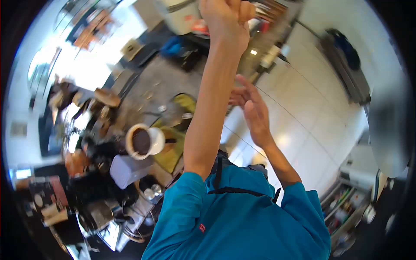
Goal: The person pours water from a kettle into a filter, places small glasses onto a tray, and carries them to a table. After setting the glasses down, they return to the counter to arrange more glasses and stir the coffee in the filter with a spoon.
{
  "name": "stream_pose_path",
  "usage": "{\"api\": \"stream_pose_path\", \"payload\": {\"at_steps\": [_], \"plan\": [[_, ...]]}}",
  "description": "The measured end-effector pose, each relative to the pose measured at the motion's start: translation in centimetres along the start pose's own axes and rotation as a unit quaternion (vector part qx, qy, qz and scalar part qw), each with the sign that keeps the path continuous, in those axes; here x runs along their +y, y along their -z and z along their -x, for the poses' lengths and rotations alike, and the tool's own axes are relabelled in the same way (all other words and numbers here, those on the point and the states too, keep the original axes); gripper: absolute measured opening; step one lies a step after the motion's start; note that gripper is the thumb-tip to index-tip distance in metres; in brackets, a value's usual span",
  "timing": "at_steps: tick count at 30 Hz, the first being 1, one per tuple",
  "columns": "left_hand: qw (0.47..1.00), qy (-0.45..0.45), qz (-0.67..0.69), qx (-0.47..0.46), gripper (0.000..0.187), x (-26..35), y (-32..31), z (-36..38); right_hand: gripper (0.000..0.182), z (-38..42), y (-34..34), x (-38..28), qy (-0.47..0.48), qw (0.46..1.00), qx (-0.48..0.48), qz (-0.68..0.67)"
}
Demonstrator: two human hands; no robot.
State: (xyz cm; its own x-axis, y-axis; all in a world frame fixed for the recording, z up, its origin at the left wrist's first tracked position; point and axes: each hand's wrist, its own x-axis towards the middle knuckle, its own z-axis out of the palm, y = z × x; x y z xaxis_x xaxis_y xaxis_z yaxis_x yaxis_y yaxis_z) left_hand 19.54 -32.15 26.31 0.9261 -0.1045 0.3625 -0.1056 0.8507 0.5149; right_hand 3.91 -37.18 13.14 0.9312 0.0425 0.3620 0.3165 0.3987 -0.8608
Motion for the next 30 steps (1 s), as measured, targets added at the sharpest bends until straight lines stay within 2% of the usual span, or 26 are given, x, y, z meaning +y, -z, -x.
{"api": "stream_pose_path", "payload": {"at_steps": [2, 4, 6, 7, 8, 9, 10, 11, 12, 13, 14, 16, 17, 19, 20, 21, 22, 23, 24, 26, 28, 29, 30], "plan": [[0.978, 0.068, 0.158, -0.118, 0.03, -9.5, -2.2, 1.1, 0.073, 5.0, 4.4, -2.4, -0.034, 0.999, 0.029, -0.022], [0.971, 0.126, 0.181, -0.089, 0.029, -18.9, -6.4, 4.3, 0.076, 10.2, 8.6, -6.3, -0.09, 0.994, 0.054, -0.023], [0.955, 0.192, 0.204, -0.093, 0.03, -28.5, -10.4, 8.4, 0.076, 15.4, 12.9, -8.9, -0.068, 0.99, 0.121, 0.039], [0.946, 0.227, 0.213, -0.087, 0.032, -32.7, -13.3, 11.0, 0.077, 18.1, 14.9, -10.0, -0.048, 0.986, 0.158, 0.028], [0.909, 0.267, 0.259, -0.19, 0.034, -34.4, -16.6, 14.3, 0.077, 20.8, 16.8, -11.0, -0.027, 0.98, 0.197, 0.021], [0.942, 0.3, 0.138, -0.063, 0.04, -35.0, -21.2, 19.0, 0.078, 23.3, 18.6, -11.6, 0.033, 0.963, 0.263, 0.045], [0.923, 0.324, 0.151, -0.14, 0.039, -38.3, -22.3, 22.4, 0.078, 26.2, 20.6, -12.0, 0.066, 0.933, 0.342, 0.088], [0.909, 0.376, 0.112, -0.139, 0.039, -39.5, -24.8, 26.4, 0.078, 28.6, 22.7, -14.0, 0.1, 0.909, 0.387, 0.118], [0.904, 0.386, 0.053, -0.175, 0.041, -40.5, -26.7, 30.4, 0.072, 30.8, 23.6, -17.0, 0.128, 0.86, 0.468, 0.158], [0.874, 0.408, 0.052, -0.259, 0.043, -41.4, -28.2, 34.3, 0.064, 33.9, 25.1, -19.5, 0.182, 0.808, 0.515, 0.22], [0.821, 0.451, -0.013, -0.35, 0.043, -40.5, -30.1, 37.6, 0.056, 37.1, 26.0, -21.8, 0.224, 0.751, 0.556, 0.276], [0.711, 0.46, -0.049, -0.529, 0.039, -41.4, -31.0, 43.7, 0.039, 43.7, 26.7, -25.7, 0.318, 0.623, 0.652, 0.293], [0.681, 0.472, -0.035, -0.559, 0.039, -41.7, -31.7, 46.2, 0.032, 46.4, 26.7, -27.1, 0.365, 0.564, 0.691, 0.266], [0.609, 0.478, -0.044, -0.631, 0.032, -43.4, -33.8, 50.1, 0.023, 50.9, 27.7, -29.4, 0.365, 0.452, 0.762, 0.287], [0.59, 0.482, -0.034, -0.647, 0.032, -43.9, -34.4, 51.5, 0.019, 53.0, 27.4, -29.7, 0.358, 0.405, 0.79, 0.291], [0.569, 0.491, -0.04, -0.658, 0.028, -45.3, -35.6, 52.8, 0.019, 55.1, 27.5, -30.4, 0.358, 0.382, 0.799, 0.294], [0.551, 0.498, -0.044, -0.668, 0.026, -47.0, -36.9, 54.3, 0.018, 57.0, 27.5, -30.9, 0.281, 0.384, 0.84, 0.26], [0.594, 0.49, -0.004, -0.638, 0.019, -48.9, -37.7, 56.7, 0.024, 58.4, 27.9, -31.4, 0.2, 0.384, 0.874, 0.22], [0.583, 0.498, 0.005, -0.642, 0.019, -49.9, -39.3, 58.0, 0.024, 59.4, 28.9, -31.9, 0.198, 0.369, 0.88, 0.222], [0.545, 0.525, -0.054, -0.651, 0.024, -51.7, -41.3, 59.2, 0.036, 60.5, 31.6, -32.0, 0.196, 0.308, 0.895, 0.257], [0.527, 0.565, 0.004, -0.635, 0.03, -54.8, -42.4, 61.7, 0.039, 61.3, 33.6, -33.6, 0.183, 0.264, 0.904, 0.281], [0.511, 0.603, 0.051, -0.61, 0.038, -56.4, -42.9, 63.2, 0.038, 62.4, 34.5, -33.7, 0.143, 0.285, 0.912, 0.26], [0.5, 0.61, 0.06, -0.612, 0.038, -57.6, -44.0, 64.5, 0.037, 63.7, 35.3, -33.6, 0.102, 0.304, 0.918, 0.235]]}}
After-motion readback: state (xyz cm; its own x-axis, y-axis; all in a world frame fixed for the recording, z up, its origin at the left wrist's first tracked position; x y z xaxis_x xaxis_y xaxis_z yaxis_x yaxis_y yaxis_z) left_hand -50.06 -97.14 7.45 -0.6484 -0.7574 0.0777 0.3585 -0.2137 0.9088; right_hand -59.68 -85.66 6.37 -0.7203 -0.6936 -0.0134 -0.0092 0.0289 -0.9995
